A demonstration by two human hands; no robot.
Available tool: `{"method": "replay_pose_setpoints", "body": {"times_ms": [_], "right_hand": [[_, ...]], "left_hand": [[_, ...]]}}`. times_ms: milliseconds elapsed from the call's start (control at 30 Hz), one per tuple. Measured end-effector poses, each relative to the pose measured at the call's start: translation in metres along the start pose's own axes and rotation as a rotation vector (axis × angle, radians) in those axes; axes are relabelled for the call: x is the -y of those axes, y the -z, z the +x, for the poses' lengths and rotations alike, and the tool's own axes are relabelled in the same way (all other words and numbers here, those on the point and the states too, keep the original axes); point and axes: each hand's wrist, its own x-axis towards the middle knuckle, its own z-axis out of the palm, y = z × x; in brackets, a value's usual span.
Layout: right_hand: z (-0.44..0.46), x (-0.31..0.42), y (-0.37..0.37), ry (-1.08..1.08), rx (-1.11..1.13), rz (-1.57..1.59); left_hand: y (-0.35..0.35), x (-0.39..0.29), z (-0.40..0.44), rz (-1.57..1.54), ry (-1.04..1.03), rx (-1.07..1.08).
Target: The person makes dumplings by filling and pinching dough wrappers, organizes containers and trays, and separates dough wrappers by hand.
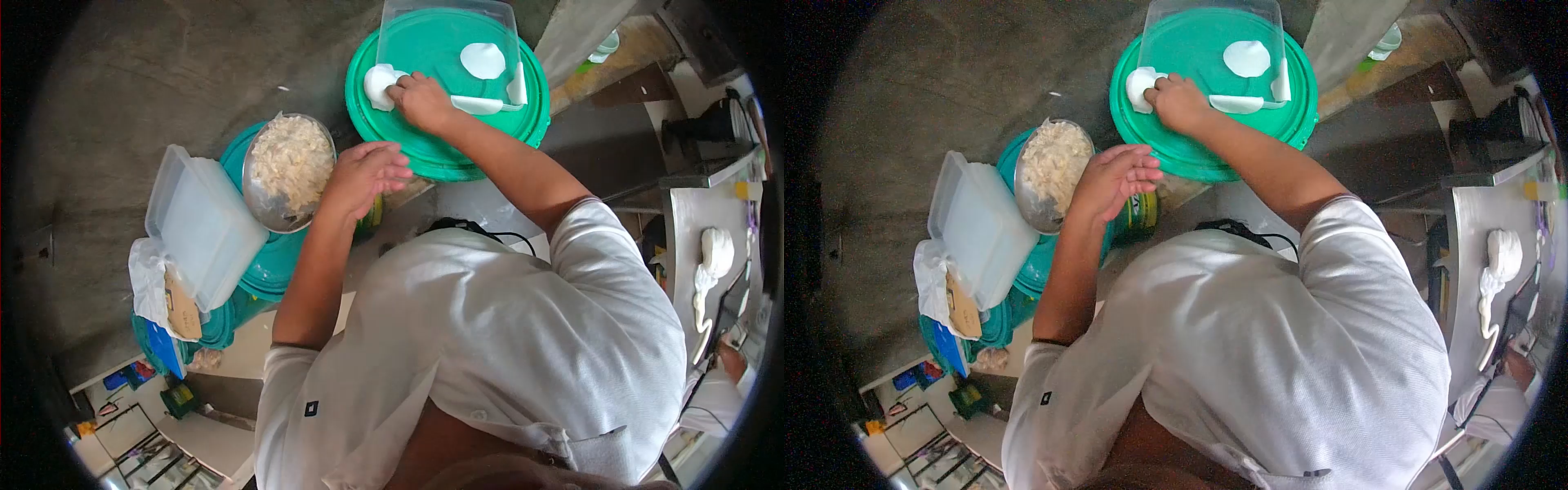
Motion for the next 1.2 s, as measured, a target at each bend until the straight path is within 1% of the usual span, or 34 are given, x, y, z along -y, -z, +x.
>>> {"method": "replay_pose_setpoints", "body": {"times_ms": [133, 200, 233, 267, 300, 333, 367, 400, 433, 500, 533, 567, 600, 633, 700, 733, 800, 833, 900, 933, 1000, 1033, 1067, 1100, 1133, 1167, 1200], "right_hand": [[0.012, -0.008, 0.004, 0.025, -0.042, 0.091], [0.022, -0.008, 0.012, 0.037, -0.184, 0.226], [0.025, -0.003, 0.027, 0.033, -0.184, 0.221], [0.026, 0.003, 0.042, 0.081, -0.216, 0.230], [0.023, 0.010, 0.058, 0.128, -0.247, 0.240], [0.016, 0.015, 0.068, 0.121, -0.245, 0.235], [0.008, 0.021, 0.078, 0.162, -0.191, 0.242], [0.000, 0.026, 0.087, 0.202, -0.138, 0.248], [-0.011, 0.031, 0.095, 0.193, -0.140, 0.238], [-0.038, 0.040, 0.109, 0.273, 0.002, 0.343], [-0.050, 0.043, 0.115, 0.265, 0.004, 0.343], [-0.060, 0.044, 0.121, 0.271, -0.043, 0.396], [-0.067, 0.044, 0.126, 0.282, -0.089, 0.455], [-0.072, 0.040, 0.128, 0.290, -0.085, 0.475], [-0.080, 0.031, 0.129, 0.143, -0.134, 0.638], [-0.083, 0.033, 0.134, 0.140, -0.130, 0.649], [-0.092, 0.033, 0.147, -0.289, -0.041, 0.782], [-0.097, 0.034, 0.148, -0.300, -0.048, 0.776], [-0.101, 0.039, 0.148, -0.205, -0.162, 0.687], [-0.102, 0.042, 0.146, -0.215, -0.171, 0.678], [-0.104, 0.045, 0.144, -0.151, -0.240, 0.611], [-0.106, 0.046, 0.138, -0.119, -0.280, 0.602], [-0.108, 0.043, 0.130, -0.030, -0.340, 0.543], [-0.111, 0.047, 0.137, -0.036, -0.367, 0.526], [-0.114, 0.049, 0.142, -0.068, -0.350, 0.508], [-0.117, 0.050, 0.146, -0.083, -0.336, 0.478], [-0.120, 0.052, 0.146, -0.110, -0.334, 0.474]], "left_hand": [[0.007, 0.002, 0.011, -0.049, 0.011, -0.008], [0.007, 0.001, 0.020, -0.070, 0.022, -0.013], [0.005, -0.002, 0.023, -0.185, 0.025, -0.034], [0.002, -0.003, 0.025, -0.301, 0.031, -0.056], [0.000, -0.007, 0.024, -0.302, 0.035, -0.050], [-0.001, -0.012, 0.023, -0.456, 0.020, -0.011], [-0.001, -0.016, 0.023, -0.609, 0.006, 0.031], [0.001, -0.018, 0.023, -0.670, 0.002, 0.066], [0.003, -0.018, 0.026, -0.668, 0.008, 0.078], [0.007, -0.012, 0.030, -0.604, -0.091, 0.102], [-0.005, -0.015, 0.024, -0.553, -0.077, 0.038], [-0.010, -0.013, 0.025, -0.552, -0.074, 0.035], [-0.013, -0.010, 0.026, -0.492, -0.134, 0.113], [-0.016, -0.009, 0.024, -0.430, -0.192, 0.179], [-0.022, -0.010, 0.019, -0.393, -0.205, 0.153], [-0.026, -0.012, 0.017, -0.389, -0.203, 0.138], [-0.036, -0.014, 0.013, -0.383, -0.191, 0.142], [-0.042, -0.015, 0.010, -0.355, -0.209, 0.139], [-0.049, -0.014, 0.007, -0.322, -0.223, 0.148], [-0.051, -0.014, 0.005, -0.311, -0.234, 0.148], [-0.056, -0.011, 0.002, -0.301, -0.246, 0.187], [-0.057, -0.008, 0.000, -0.294, -0.243, 0.166], [-0.060, -0.006, 0.000, -0.289, -0.240, 0.158], [-0.064, -0.005, -0.001, -0.269, -0.256, 0.145], [-0.071, -0.005, -0.004, -0.259, -0.269, 0.108], [-0.074, -0.008, -0.008, -0.264, -0.266, 0.133], [-0.076, -0.010, -0.010, -0.230, -0.256, 0.106]]}}
